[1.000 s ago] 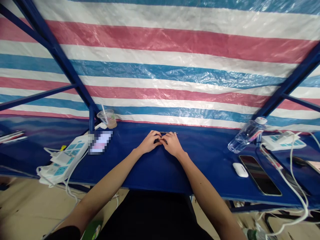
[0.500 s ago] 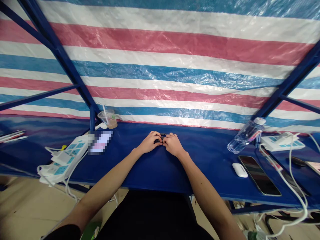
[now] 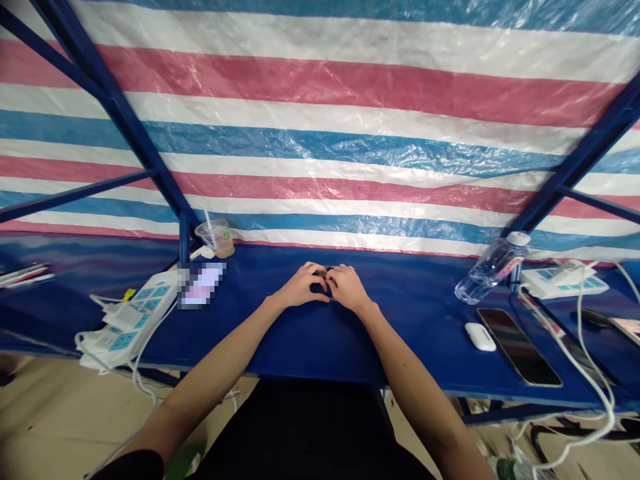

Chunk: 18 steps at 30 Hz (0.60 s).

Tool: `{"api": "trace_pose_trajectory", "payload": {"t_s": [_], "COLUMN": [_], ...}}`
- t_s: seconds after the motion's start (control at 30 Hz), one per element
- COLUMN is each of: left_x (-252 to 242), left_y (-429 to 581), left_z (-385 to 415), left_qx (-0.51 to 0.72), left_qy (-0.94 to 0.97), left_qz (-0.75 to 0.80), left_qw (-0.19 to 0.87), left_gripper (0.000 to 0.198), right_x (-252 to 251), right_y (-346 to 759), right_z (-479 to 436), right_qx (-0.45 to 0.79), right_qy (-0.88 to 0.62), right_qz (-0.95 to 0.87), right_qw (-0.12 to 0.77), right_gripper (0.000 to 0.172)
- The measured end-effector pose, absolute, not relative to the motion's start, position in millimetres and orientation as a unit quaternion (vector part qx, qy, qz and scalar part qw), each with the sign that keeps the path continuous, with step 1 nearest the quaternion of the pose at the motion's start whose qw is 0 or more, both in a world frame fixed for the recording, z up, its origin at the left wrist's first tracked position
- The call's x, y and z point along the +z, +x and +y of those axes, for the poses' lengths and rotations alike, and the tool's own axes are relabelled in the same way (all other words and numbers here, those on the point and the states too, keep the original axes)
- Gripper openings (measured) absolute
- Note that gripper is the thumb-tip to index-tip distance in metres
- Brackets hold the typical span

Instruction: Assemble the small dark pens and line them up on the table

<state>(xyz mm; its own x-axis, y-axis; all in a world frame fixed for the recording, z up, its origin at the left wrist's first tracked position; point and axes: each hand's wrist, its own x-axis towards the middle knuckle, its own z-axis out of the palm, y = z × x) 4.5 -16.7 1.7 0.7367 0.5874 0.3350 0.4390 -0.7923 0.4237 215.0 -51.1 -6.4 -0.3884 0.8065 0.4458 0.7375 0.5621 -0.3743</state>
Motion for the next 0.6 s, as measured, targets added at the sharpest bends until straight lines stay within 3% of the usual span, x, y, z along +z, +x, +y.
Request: {"api": "trace_pose_trajectory", "payload": {"t_s": [0.27,0.6], "left_x": [6.8,-0.7], "left_y": [9.6,10.2], "left_z": [-25.4,-20.5], "left_qx": [0.183,0.311], "left_qy": [0.929,0.891], "left_qz": [0.254,0.302], "left_qw": [0.199,0.136], "left_gripper": [0.021,0.013], "right_x": [-4.6,-4.3], "right_y": [210.2,210.3], "right_z": [-52.9,-55.4], "right_qx": [0.060,0.069], "right_qy": [-0.475,-0.466], "right_qz": [-0.813,-0.812], "right_qw": [0.331,0.343], "right_gripper": [0.023,0.025]}}
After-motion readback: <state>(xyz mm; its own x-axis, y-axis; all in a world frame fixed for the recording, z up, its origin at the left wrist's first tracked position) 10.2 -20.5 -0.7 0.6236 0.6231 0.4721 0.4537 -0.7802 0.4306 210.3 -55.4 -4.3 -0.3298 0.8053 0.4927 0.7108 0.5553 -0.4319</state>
